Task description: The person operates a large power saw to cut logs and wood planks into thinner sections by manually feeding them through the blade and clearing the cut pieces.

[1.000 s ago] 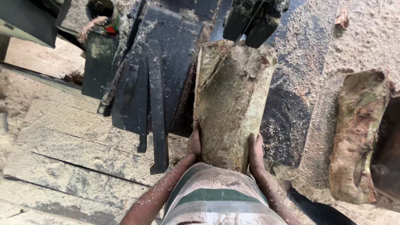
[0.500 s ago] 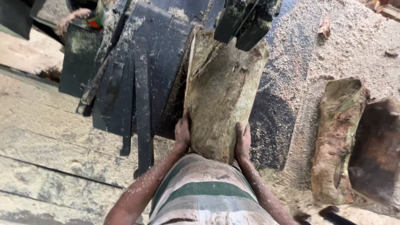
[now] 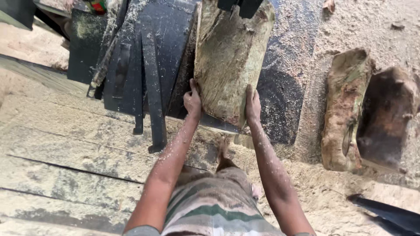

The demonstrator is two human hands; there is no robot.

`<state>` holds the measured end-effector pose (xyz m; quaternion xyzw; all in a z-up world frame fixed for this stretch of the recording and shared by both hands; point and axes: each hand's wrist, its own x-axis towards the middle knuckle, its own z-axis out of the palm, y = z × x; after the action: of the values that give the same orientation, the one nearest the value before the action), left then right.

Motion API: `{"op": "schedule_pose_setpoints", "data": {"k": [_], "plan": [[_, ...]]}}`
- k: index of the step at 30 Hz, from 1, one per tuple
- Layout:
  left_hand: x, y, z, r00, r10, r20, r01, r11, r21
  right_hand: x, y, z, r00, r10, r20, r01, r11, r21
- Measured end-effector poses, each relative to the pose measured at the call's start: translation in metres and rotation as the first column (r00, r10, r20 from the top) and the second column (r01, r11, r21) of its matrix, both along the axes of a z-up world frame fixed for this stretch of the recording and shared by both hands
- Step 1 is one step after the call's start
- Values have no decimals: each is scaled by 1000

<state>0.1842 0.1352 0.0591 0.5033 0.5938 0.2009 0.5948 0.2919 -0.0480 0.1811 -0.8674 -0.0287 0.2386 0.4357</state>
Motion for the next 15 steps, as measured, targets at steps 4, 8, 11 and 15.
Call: {"op": "schedule_pose_setpoints", "data": {"k": [4,8,11,15], "plan": [[-38,-41,47,989,5,149,31,971,-237,-43,-11,-7,962,123,244,-107,991,-80],[-51,-98,72,857,-348,379,482,802,-354,-65,-18,-32,936,39,350,-50,998,24],[-28,-108,85,908,-110,404,320,804,-500,-58,-11,-35,934,11,357,-31,998,52],[-27,-132,83,919,-65,388,215,909,-357,-66,-24,-36,907,41,419,-58,998,30]]}}
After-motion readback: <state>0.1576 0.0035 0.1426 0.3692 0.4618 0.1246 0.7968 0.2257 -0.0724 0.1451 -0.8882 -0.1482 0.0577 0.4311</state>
